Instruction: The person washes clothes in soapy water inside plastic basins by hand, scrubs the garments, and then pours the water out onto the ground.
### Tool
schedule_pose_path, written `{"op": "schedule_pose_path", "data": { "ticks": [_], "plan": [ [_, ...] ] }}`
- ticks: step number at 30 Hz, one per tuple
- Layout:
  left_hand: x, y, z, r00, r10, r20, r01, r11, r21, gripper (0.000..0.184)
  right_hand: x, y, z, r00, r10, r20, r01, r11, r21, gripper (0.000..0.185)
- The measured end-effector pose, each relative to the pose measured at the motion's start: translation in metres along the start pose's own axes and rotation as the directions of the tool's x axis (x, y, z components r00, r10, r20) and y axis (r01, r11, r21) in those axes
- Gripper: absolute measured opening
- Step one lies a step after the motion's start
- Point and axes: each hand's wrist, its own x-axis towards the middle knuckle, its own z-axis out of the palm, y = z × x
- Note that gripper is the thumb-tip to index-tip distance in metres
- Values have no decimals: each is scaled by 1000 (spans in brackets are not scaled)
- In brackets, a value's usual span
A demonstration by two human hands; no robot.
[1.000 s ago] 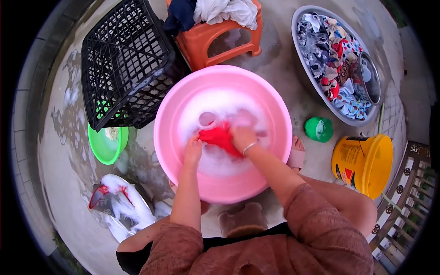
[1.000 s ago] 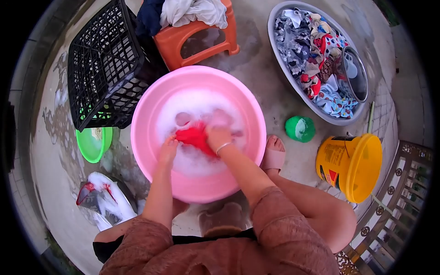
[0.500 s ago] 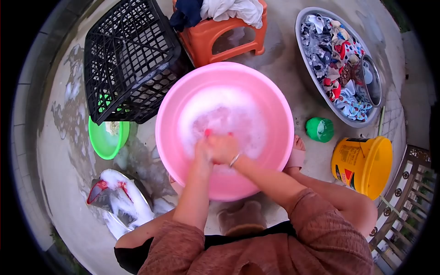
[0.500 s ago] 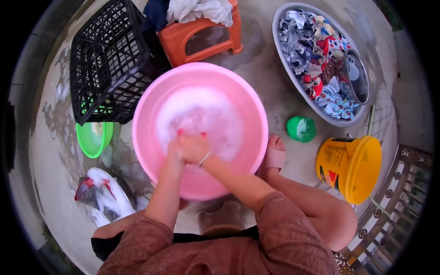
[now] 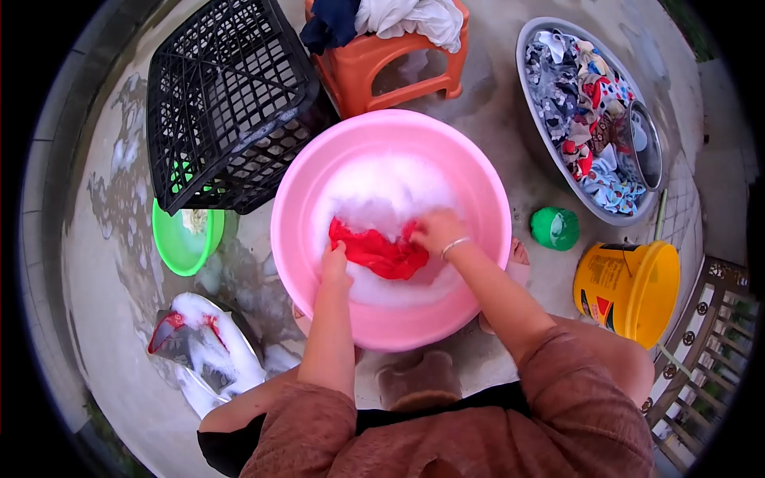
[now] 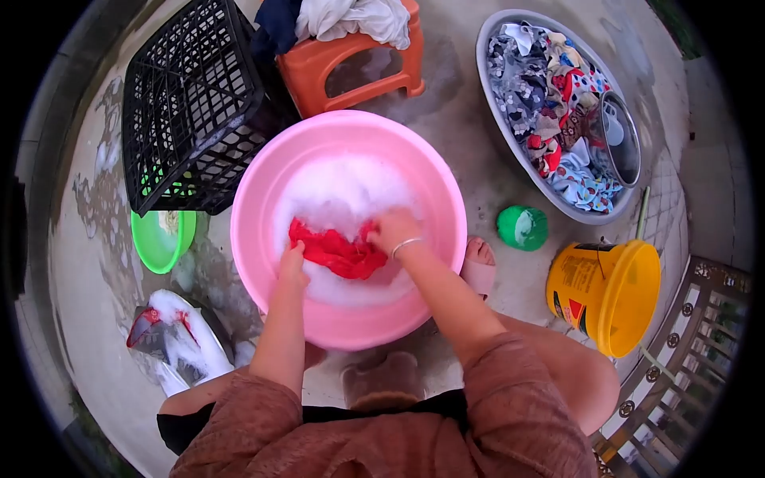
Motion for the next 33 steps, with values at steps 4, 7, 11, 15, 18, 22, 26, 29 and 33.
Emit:
{"op": "schedule_pose_path", "data": {
  "ticks": [4, 7, 11, 15, 18, 22, 26, 29, 33],
  "plan": [
    [15, -15, 8, 804, -291, 518, 512, 781, -357, 30, 22, -9, 80, 987, 81, -135, 17, 796, 605, 45],
    [0, -11, 14, 888, -123, 443, 175, 981, -78, 25, 1, -77, 80, 939, 202, -280, 53, 718, 694, 26],
    [-24, -3, 17, 783, 92, 615, 210, 892, -401, 24, -21, -102, 53, 951, -35, -306, 194, 839, 508, 24],
    [-44, -2, 53, 897, -70, 436, 295, 829, -476, 26, 8, -79, 27, 906, 321, -276, -69, 756, 651, 30],
    [-32, -2, 29, 845, 204, 494, 176, 767, -617, 25, -16, -88, 39, 945, -19, -327, 220, 778, 589, 36],
    [2, -6, 21, 987, 160, 27, -148, 956, -252, 16, 11, -46, 51, 987, 116, -112, -85, 964, 253, 33],
    [12, -8, -9, 990, -80, 114, 89, 993, -75, 17, 3, -17, 46, 912, 101, -398, -109, 994, 3, 33],
    [23, -14, 2, 997, 27, -67, -41, 974, -221, 16, 10, -16, 80, 995, -99, 10, 99, 994, -45, 34],
    [11, 7, -4, 965, -55, 257, 137, 940, -313, 24, -15, -65, 33, 902, -284, 326, 149, 912, 382, 24]
  ]
}}
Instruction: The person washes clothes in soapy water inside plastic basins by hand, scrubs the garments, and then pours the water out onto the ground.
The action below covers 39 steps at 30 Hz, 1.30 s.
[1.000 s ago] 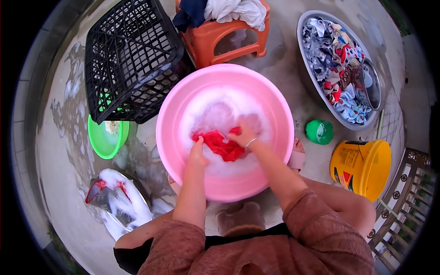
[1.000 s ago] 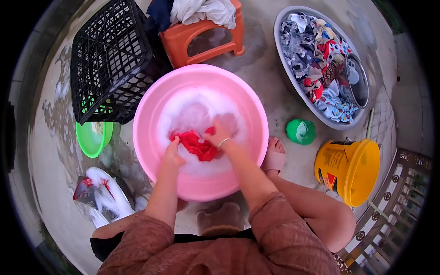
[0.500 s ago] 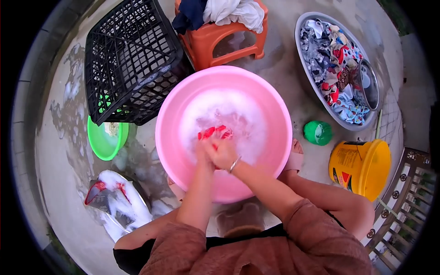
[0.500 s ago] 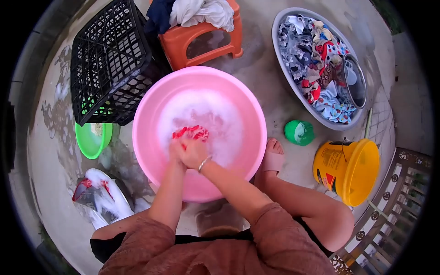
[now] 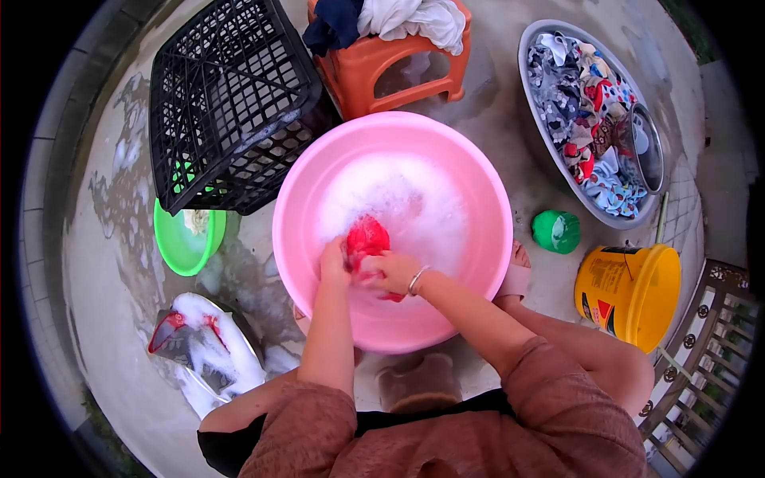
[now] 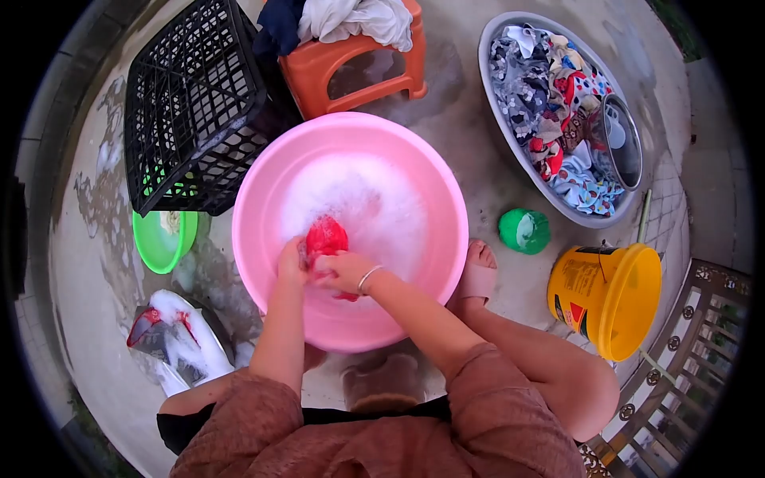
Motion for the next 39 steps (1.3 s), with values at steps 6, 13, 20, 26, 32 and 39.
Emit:
{"op": "schedule_pose_path", "data": {
  "ticks": [6, 13, 20, 26, 32, 39],
  "plan": [
    [-60, 11, 35, 849, 142, 509, -99, 989, -110, 36, -25, -61, -23, 647, -579, -496, 643, 764, -53, 14],
    [-97, 8, 55, 479, 448, 755, -659, 752, -28, 34, -59, -61, -66, 349, -909, -229, 546, 396, -738, 24],
    [-121, 19, 90, 792, -177, 584, 267, 961, -70, 25, -58, -34, -42, 138, -981, -137, 617, 193, -763, 16],
    [-107, 11, 79, 731, -132, 669, 287, 950, -126, 29, -43, -56, -3, 176, -708, -684, 407, 685, -604, 20],
    [-62, 1, 58, 881, 443, 165, -470, 782, 411, 37, -7, -36, -19, 612, 429, -664, 431, 523, 735, 32],
    [-20, 23, 4, 595, 714, 369, -526, -2, 850, 43, -6, 58, -34, 557, 476, -681, -372, 876, 309, 45]
  ]
}}
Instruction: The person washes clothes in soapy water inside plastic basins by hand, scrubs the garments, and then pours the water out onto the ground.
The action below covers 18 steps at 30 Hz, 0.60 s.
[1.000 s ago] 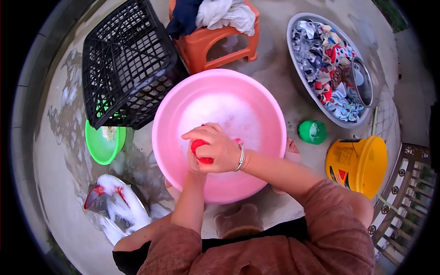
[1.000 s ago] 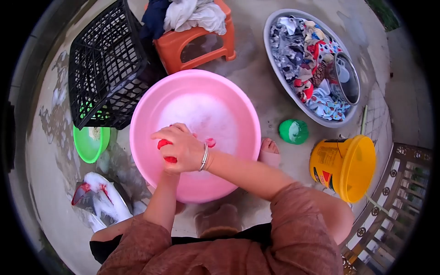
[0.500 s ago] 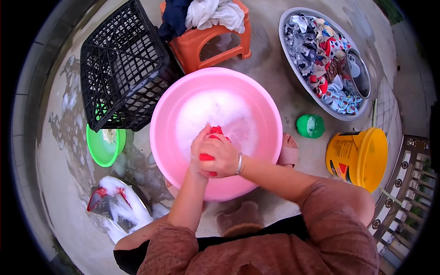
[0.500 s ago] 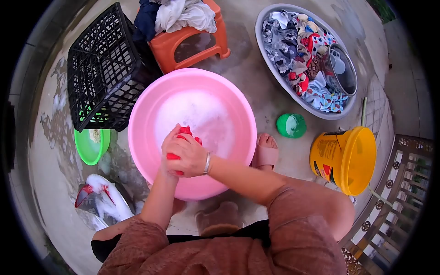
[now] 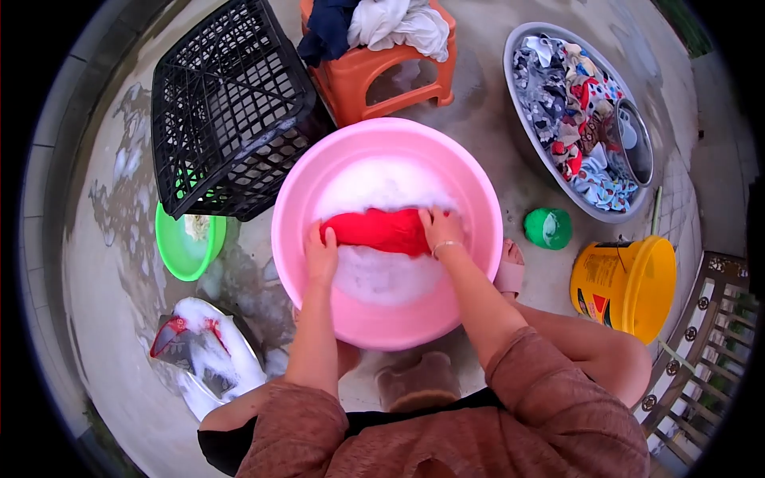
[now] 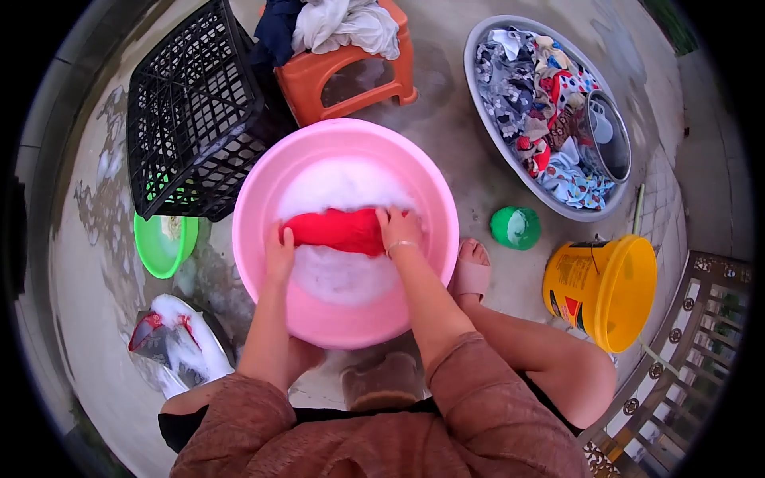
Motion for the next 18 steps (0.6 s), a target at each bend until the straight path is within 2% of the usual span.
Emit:
{"op": "schedule_pose_path", "data": {
  "ticks": [1, 2, 3, 4, 5, 6, 7, 8, 9, 10, 12, 13, 14, 15, 16, 17, 18],
  "plan": [
    [-5, -2, 6, 986, -136, 101, 148, 982, -118, 43, -9, 5, 12, 992, -127, -23, 115, 949, -293, 43],
    [-9, -9, 13, 943, -254, 215, 300, 928, -219, 43, -12, 12, 26, 967, -253, -10, 204, 803, -561, 41],
    [-11, -43, 42, 952, -206, 225, 239, 962, -132, 47, 24, 61, 90, 956, -234, 176, 292, 776, -558, 33],
    [-16, -61, 59, 952, -211, 223, 243, 961, -129, 47, 20, 57, 89, 955, -235, 181, 297, 776, -557, 33],
    [-22, -72, 75, 890, -328, 316, 425, 848, -316, 47, 9, 47, 79, 945, -313, 95, 316, 798, -512, 32],
    [-27, -74, 84, 807, -409, 425, 583, 665, -467, 48, -1, 34, 67, 923, -385, 4, 342, 815, -467, 34],
    [-28, -47, 71, 808, -414, 419, 583, 664, -468, 48, 0, 16, 50, 972, -226, 62, 227, 843, -487, 37],
    [-27, 3, 41, 590, -582, 560, 808, 415, -419, 48, -3, 11, 54, 971, -229, 65, 231, 844, -483, 37],
    [-27, 30, 24, 315, -661, 681, 940, 119, -319, 49, -10, 5, 61, 976, -211, 52, 216, 967, -136, 35],
    [-26, 26, 28, 318, -657, 684, 939, 121, -321, 49, -16, -5, 63, 980, -193, 40, 180, 958, 225, 33],
    [-25, -6, 56, 428, -285, 858, 838, -232, -495, 44, -41, -28, 66, 950, -265, 167, 228, 951, 210, 37],
    [-22, -49, 83, 655, -190, 732, 745, 0, -667, 33, -67, -50, 43, 909, -350, 226, 318, 934, 166, 34],
    [-25, -33, 71, 654, -190, 732, 745, -2, -667, 33, -87, -67, 25, 858, -425, 290, 405, 905, 130, 34],
    [-31, 0, 46, 770, -155, 619, 620, -49, -783, 27, -88, -68, 28, 857, -424, 291, 404, 906, 130, 34],
    [-34, 22, 31, 865, -129, 486, 476, -100, -874, 23, -89, -69, 30, 809, -533, 248, 531, 843, 79, 38],
    [-34, 27, 30, 864, -131, 486, 476, -98, -874, 23, -89, -69, 33, 743, -636, 211, 646, 763, 24, 42],
    [-32, 31, 30, 787, -227, 574, 558, -138, -819, 22, -76, -67, 34, 861, -480, 169, 491, 871, -28, 45]
  ]
}}
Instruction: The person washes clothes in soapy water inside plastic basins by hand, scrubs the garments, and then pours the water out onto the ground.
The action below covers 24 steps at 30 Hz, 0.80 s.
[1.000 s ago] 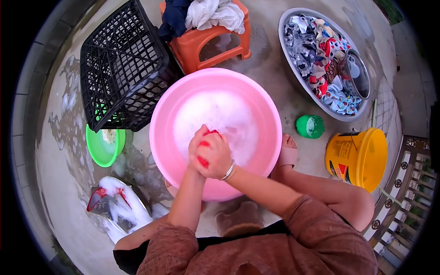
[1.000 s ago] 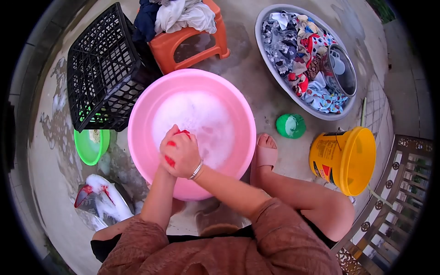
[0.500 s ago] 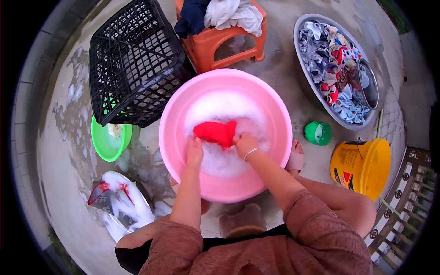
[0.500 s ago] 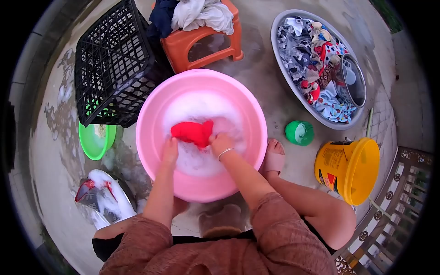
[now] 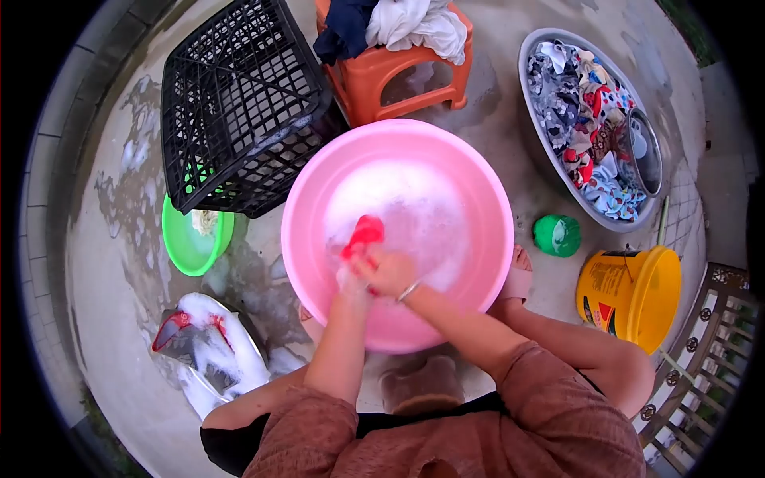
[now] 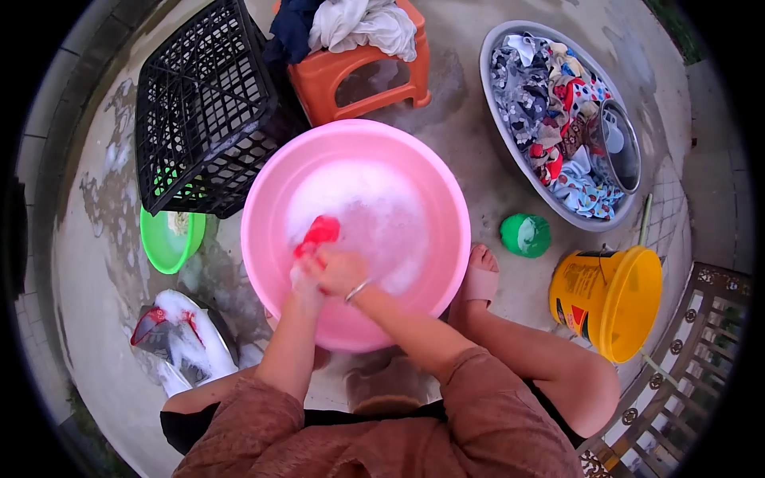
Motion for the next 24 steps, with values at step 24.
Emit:
{"op": "schedule_pose_path", "data": {
  "ticks": [24],
  "plan": [
    [-23, 73, 30, 998, 33, 63, -30, 998, -49, 26, 20, 71, -115, 956, 262, 131, -197, 242, 950, 36]
  ]
}}
